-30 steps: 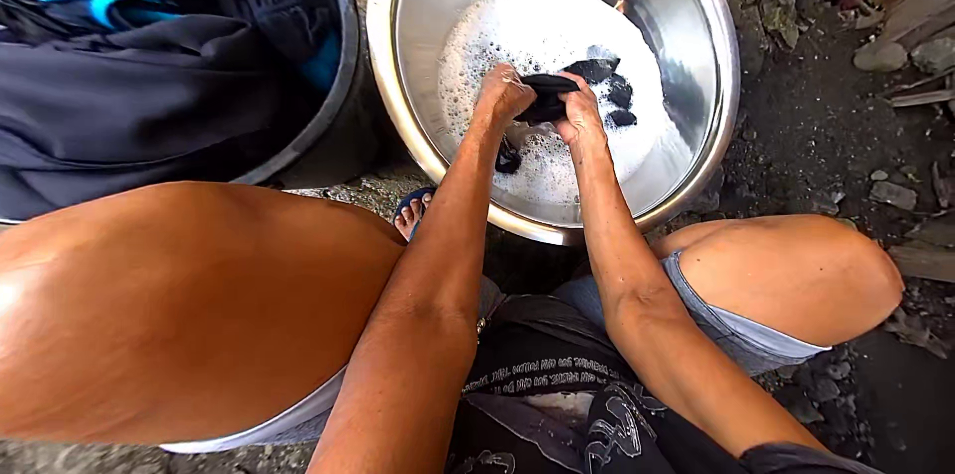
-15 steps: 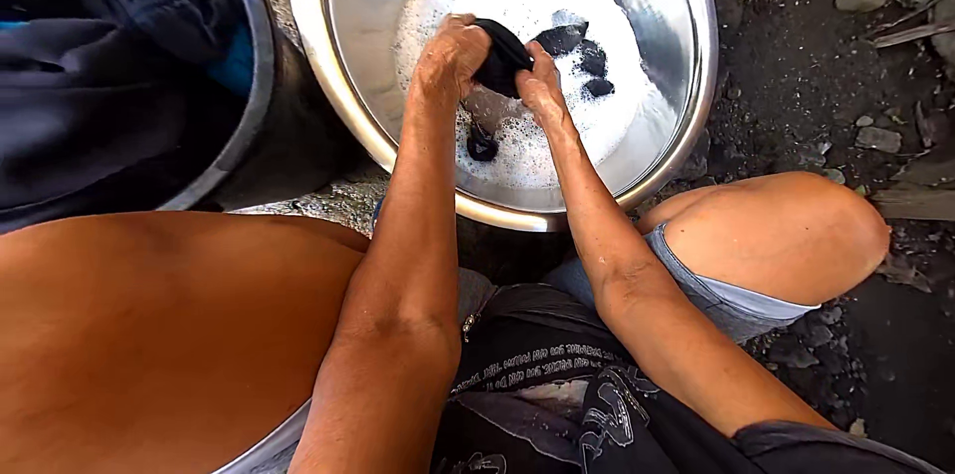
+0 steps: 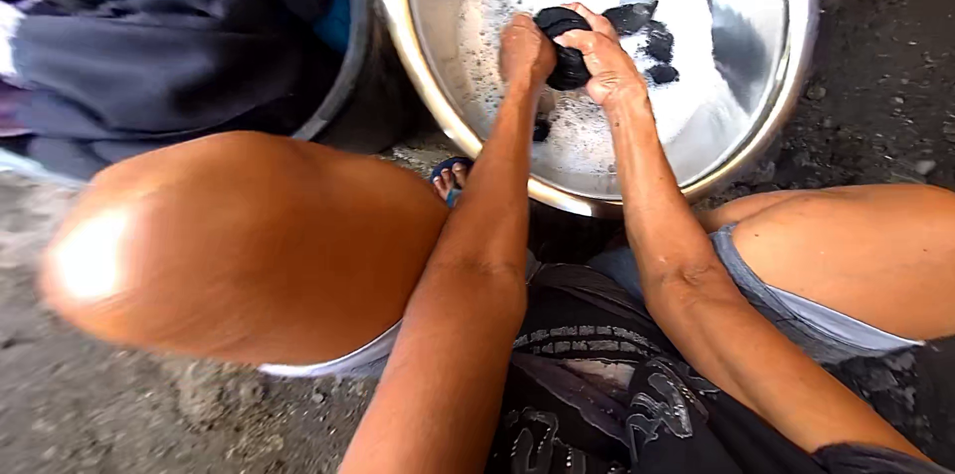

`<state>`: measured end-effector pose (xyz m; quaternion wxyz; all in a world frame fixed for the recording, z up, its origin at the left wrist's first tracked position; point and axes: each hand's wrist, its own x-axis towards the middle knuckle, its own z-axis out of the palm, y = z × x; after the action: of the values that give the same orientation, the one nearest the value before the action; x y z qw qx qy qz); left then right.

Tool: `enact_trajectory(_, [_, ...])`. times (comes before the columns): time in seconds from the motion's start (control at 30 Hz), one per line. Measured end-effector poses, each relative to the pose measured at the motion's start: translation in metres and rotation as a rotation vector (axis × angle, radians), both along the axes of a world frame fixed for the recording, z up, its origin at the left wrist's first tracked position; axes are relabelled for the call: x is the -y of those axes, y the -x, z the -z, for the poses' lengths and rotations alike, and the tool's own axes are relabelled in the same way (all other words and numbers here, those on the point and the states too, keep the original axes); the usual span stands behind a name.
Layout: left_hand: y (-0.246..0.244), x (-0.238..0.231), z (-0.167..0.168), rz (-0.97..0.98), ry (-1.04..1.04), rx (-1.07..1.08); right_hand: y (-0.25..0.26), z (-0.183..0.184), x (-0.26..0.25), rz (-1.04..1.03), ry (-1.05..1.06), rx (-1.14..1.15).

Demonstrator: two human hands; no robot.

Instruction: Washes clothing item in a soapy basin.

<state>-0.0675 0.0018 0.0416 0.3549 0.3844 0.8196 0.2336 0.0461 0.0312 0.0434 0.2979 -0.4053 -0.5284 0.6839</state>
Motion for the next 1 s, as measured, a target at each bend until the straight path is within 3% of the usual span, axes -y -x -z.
enact_trajectory(0.1, [0.002,0.004,0.014,-0.140,-0.033,0.324,-0.003,0.003,0.000,-0.110,0.007,0.059])
enact_trajectory(0.23, [0.008,0.004,-0.004,-0.312,-0.049,0.904,-0.019,0.021,-0.004,-0.073,0.159,-0.159])
enact_trajectory(0.37, [0.016,0.006,-0.026,0.024,-0.157,1.175,-0.031,0.029,-0.016,0.082,0.141,-0.354])
enact_trajectory(0.47, [0.015,0.011,-0.034,0.187,-0.305,1.298,-0.031,0.029,-0.013,0.054,0.144,-0.510])
enact_trajectory(0.63, [0.009,0.014,-0.046,0.253,-0.464,1.340,-0.031,0.028,-0.006,0.074,0.271,-0.718])
enact_trajectory(0.8, [0.017,0.016,-0.062,0.302,-0.338,1.233,-0.033,-0.006,-0.017,0.240,0.226,-0.328])
enact_trajectory(1.0, [0.016,0.012,-0.061,0.286,-0.226,1.107,-0.048,-0.036,-0.025,0.033,-0.087,-0.007])
